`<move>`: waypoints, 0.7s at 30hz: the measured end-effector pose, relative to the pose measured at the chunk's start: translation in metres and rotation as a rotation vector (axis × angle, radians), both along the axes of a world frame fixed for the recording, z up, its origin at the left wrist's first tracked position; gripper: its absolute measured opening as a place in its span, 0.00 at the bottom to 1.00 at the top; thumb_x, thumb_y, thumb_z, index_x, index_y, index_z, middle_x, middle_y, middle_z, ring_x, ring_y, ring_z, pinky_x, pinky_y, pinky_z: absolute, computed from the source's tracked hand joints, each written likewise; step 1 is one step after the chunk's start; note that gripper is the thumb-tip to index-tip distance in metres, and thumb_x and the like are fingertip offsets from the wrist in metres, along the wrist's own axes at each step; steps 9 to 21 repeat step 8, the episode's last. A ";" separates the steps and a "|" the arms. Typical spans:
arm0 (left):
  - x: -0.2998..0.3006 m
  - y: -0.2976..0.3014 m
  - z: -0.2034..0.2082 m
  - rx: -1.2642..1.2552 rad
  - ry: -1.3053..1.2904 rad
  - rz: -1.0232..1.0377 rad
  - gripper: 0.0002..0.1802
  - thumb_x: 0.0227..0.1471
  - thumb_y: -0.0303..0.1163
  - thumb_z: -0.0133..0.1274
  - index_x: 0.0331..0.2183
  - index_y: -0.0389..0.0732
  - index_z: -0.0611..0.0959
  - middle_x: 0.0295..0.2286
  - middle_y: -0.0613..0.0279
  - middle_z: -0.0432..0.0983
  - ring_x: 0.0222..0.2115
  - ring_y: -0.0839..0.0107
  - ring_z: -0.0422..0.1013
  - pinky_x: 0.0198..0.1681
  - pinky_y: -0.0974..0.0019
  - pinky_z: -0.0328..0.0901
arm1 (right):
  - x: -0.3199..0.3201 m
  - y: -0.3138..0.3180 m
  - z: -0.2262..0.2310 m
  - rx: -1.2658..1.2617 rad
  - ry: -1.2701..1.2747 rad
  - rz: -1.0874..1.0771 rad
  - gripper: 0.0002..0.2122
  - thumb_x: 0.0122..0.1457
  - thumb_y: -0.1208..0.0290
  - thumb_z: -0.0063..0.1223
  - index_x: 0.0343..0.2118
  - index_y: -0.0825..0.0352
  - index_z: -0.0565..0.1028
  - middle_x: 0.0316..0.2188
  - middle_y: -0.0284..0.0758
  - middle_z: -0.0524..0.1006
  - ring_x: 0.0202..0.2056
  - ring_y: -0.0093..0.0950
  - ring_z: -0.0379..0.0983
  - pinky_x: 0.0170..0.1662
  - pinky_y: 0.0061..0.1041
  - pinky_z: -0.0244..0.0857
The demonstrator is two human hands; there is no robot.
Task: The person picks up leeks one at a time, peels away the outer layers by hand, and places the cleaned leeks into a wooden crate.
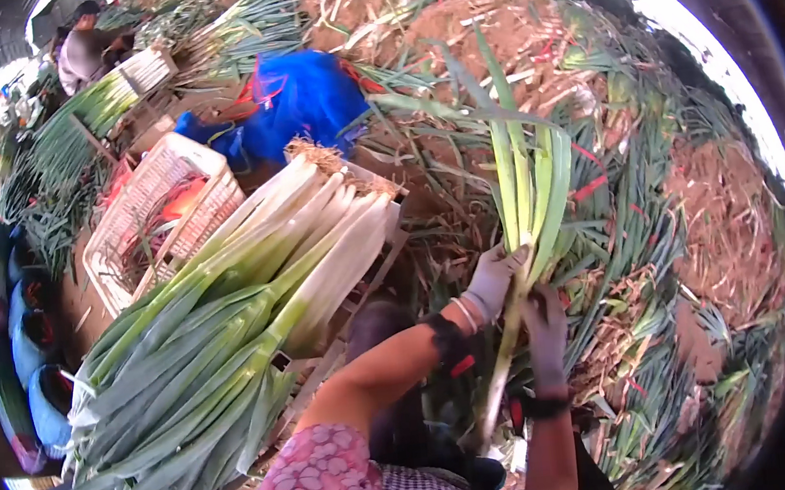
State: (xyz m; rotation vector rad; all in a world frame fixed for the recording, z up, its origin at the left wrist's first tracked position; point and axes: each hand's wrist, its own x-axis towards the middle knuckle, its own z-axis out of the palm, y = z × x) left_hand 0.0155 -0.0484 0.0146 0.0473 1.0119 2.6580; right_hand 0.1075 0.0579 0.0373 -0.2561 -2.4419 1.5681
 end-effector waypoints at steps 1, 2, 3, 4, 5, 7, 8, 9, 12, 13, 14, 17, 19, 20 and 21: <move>0.002 0.001 0.011 -0.101 0.065 0.036 0.13 0.57 0.32 0.53 0.41 0.34 0.79 0.33 0.67 0.77 0.31 0.82 0.68 0.36 0.74 0.65 | -0.027 -0.009 -0.003 -0.167 0.068 -0.059 0.13 0.56 0.72 0.52 0.42 0.73 0.74 0.31 0.29 0.73 0.31 0.19 0.67 0.34 0.18 0.61; -0.001 -0.009 0.020 -0.208 0.129 0.080 0.12 0.57 0.32 0.53 0.40 0.33 0.79 0.32 0.67 0.77 0.31 0.82 0.68 0.35 0.75 0.65 | -0.037 -0.019 0.005 -0.350 0.040 -0.059 0.11 0.56 0.72 0.52 0.39 0.72 0.75 0.30 0.29 0.74 0.32 0.19 0.68 0.35 0.19 0.62; -0.011 -0.023 0.019 -0.166 0.120 0.074 0.12 0.57 0.31 0.53 0.39 0.33 0.79 0.32 0.67 0.76 0.30 0.81 0.68 0.34 0.75 0.65 | -0.043 -0.024 -0.006 -0.340 0.006 -0.084 0.10 0.57 0.73 0.51 0.40 0.71 0.76 0.31 0.29 0.75 0.31 0.20 0.69 0.35 0.19 0.63; -0.018 -0.029 0.015 -0.116 0.101 0.059 0.12 0.57 0.31 0.53 0.39 0.32 0.79 0.31 0.67 0.76 0.30 0.81 0.68 0.33 0.75 0.65 | -0.049 -0.037 -0.006 -0.546 0.100 -0.018 0.09 0.57 0.74 0.52 0.40 0.69 0.77 0.29 0.28 0.75 0.29 0.18 0.69 0.33 0.17 0.63; -0.018 -0.029 0.018 -0.133 0.058 0.054 0.12 0.56 0.31 0.54 0.39 0.33 0.79 0.30 0.67 0.76 0.29 0.81 0.68 0.32 0.75 0.65 | -0.052 -0.047 -0.007 -0.746 0.029 -0.112 0.08 0.58 0.74 0.52 0.40 0.68 0.77 0.28 0.26 0.75 0.27 0.17 0.68 0.30 0.17 0.61; -0.014 -0.017 0.014 -0.156 0.010 0.039 0.11 0.56 0.30 0.54 0.40 0.34 0.80 0.30 0.67 0.76 0.28 0.81 0.68 0.31 0.76 0.64 | -0.046 -0.048 -0.016 -0.818 0.077 -0.174 0.11 0.58 0.75 0.54 0.45 0.68 0.75 0.28 0.25 0.74 0.26 0.14 0.67 0.27 0.17 0.59; -0.013 -0.012 0.006 -0.167 0.003 0.044 0.11 0.56 0.29 0.54 0.41 0.36 0.80 0.30 0.67 0.76 0.28 0.81 0.68 0.31 0.77 0.64 | -0.041 -0.051 -0.013 -0.873 0.119 -0.166 0.19 0.59 0.76 0.53 0.54 0.62 0.69 0.28 0.24 0.74 0.25 0.13 0.66 0.27 0.15 0.58; -0.013 -0.012 0.006 -0.167 0.003 0.044 0.11 0.56 0.29 0.54 0.41 0.36 0.80 0.30 0.67 0.76 0.28 0.81 0.68 0.31 0.77 0.64 | -0.041 -0.051 -0.013 -0.873 0.119 -0.166 0.19 0.59 0.76 0.53 0.54 0.62 0.69 0.28 0.24 0.74 0.25 0.13 0.66 0.27 0.15 0.58; -0.013 -0.012 0.006 -0.167 0.003 0.044 0.11 0.56 0.29 0.54 0.41 0.36 0.80 0.30 0.67 0.76 0.28 0.81 0.68 0.31 0.77 0.64 | -0.041 -0.051 -0.013 -0.873 0.119 -0.166 0.19 0.59 0.76 0.53 0.54 0.62 0.69 0.28 0.24 0.74 0.25 0.13 0.66 0.27 0.15 0.58; -0.013 -0.012 0.006 -0.167 0.003 0.044 0.11 0.56 0.29 0.54 0.41 0.36 0.80 0.30 0.67 0.76 0.28 0.81 0.68 0.31 0.77 0.64 | -0.041 -0.051 -0.013 -0.873 0.119 -0.166 0.19 0.59 0.76 0.53 0.54 0.62 0.69 0.28 0.24 0.74 0.25 0.13 0.66 0.27 0.15 0.58; -0.013 -0.012 0.006 -0.167 0.003 0.044 0.11 0.56 0.29 0.54 0.41 0.36 0.80 0.30 0.67 0.76 0.28 0.81 0.68 0.31 0.77 0.64 | -0.041 -0.051 -0.013 -0.873 0.119 -0.166 0.19 0.59 0.76 0.53 0.54 0.62 0.69 0.28 0.24 0.74 0.25 0.13 0.66 0.27 0.15 0.58; -0.013 -0.012 0.006 -0.167 0.003 0.044 0.11 0.56 0.29 0.54 0.41 0.36 0.80 0.30 0.67 0.76 0.28 0.81 0.68 0.31 0.77 0.64 | -0.041 -0.051 -0.013 -0.873 0.119 -0.166 0.19 0.59 0.76 0.53 0.54 0.62 0.69 0.28 0.24 0.74 0.25 0.13 0.66 0.27 0.15 0.58; -0.013 -0.012 0.006 -0.167 0.003 0.044 0.11 0.56 0.29 0.54 0.41 0.36 0.80 0.30 0.67 0.76 0.28 0.81 0.68 0.31 0.77 0.64 | -0.041 -0.051 -0.013 -0.873 0.119 -0.166 0.19 0.59 0.76 0.53 0.54 0.62 0.69 0.28 0.24 0.74 0.25 0.13 0.66 0.27 0.15 0.58; -0.013 -0.012 0.006 -0.167 0.003 0.044 0.11 0.56 0.29 0.54 0.41 0.36 0.80 0.30 0.67 0.76 0.28 0.81 0.68 0.31 0.77 0.64 | -0.041 -0.051 -0.013 -0.873 0.119 -0.166 0.19 0.59 0.76 0.53 0.54 0.62 0.69 0.28 0.24 0.74 0.25 0.13 0.66 0.27 0.15 0.58; -0.013 -0.012 0.006 -0.167 0.003 0.044 0.11 0.56 0.29 0.54 0.41 0.36 0.80 0.30 0.67 0.76 0.28 0.81 0.68 0.31 0.77 0.64 | -0.041 -0.051 -0.013 -0.873 0.119 -0.166 0.19 0.59 0.76 0.53 0.54 0.62 0.69 0.28 0.24 0.74 0.25 0.13 0.66 0.27 0.15 0.58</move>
